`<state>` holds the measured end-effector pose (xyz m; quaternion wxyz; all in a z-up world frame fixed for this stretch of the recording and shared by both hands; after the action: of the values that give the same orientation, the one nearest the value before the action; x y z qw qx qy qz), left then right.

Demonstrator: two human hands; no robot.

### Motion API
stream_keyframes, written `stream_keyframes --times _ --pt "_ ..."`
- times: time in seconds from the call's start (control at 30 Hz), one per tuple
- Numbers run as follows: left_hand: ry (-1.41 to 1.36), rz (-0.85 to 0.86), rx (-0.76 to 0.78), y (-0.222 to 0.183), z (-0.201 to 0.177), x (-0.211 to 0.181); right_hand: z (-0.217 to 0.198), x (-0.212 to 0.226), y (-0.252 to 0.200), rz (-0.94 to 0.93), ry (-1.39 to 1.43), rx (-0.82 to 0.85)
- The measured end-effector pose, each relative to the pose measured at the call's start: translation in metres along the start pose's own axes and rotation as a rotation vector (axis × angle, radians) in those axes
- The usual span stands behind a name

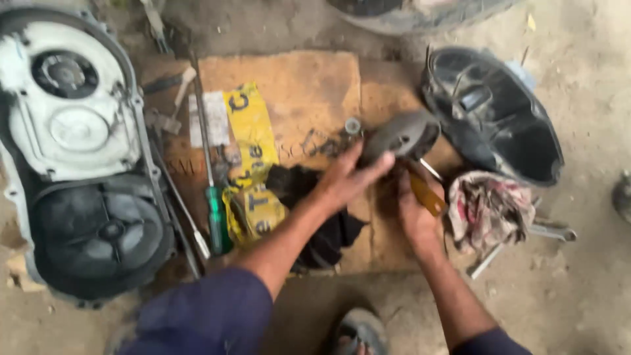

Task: Repairing and servicing a motorcycle's clutch and variator assembly, including cleaning and reassembling the belt and pulley components.

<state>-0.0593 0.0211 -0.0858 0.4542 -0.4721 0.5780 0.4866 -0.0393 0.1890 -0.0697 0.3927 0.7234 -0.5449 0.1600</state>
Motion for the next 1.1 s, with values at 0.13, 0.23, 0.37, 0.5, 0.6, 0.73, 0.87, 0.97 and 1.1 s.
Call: stream_keyframes --times 0.13,0.23,0.37,0.5,0.6,0.73,0.87,0.97,1.1 --pt "0.057 -0.041 -0.098 0.027 -0.015 0.012 0.007 -0.015 0.011 0.254 0.22 0.1" --pt "0.407 -0.098 -0.129 0.023 -0.034 0.0 0.027 -0.032 -0.005 0.374 0.375 0.162" --pt "0.64 -0.145 -0.071 0.01 -0.029 -0.057 0.011 -0.006 0.003 0.233 -0.55 0.372" --pt "0.913 -0.069 0.03 0.018 0.006 -0.062 0.003 -0.023 -0.004 0.15 -0.58 0.151" --pt "0.944 0.009 0.098 0.015 0.015 -0.069 0.003 -0.036 -0.014 0.438 0.463 0.131" --pt "0.909 0.06 0.104 0.015 0.026 -0.079 -0.005 -0.031 -0.028 -0.005 -0.311 0.135" --pt "1.023 0.003 0.183 0.022 0.032 -0.07 0.04 0.007 -0.008 -0.446 -0.377 0.255" --pt "0.898 0.045 0.096 0.029 0.025 -0.081 0.016 0.01 0.003 -0.764 -0.458 0.436" --pt "1.002 -0.086 0.246 0.034 0.006 -0.065 0.036 0.048 0.074 -1.232 -0.505 0.498"
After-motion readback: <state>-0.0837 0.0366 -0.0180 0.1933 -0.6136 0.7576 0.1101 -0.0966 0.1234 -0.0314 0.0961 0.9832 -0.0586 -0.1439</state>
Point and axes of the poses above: each hand's wrist, its own y-axis towards the middle knuckle, its own z-axis out of the palm, x = y × z, the point moved 10 cm from there along y, towards the middle knuckle, and after that the axes turned 1 degree about z, right-handed, at the moved point
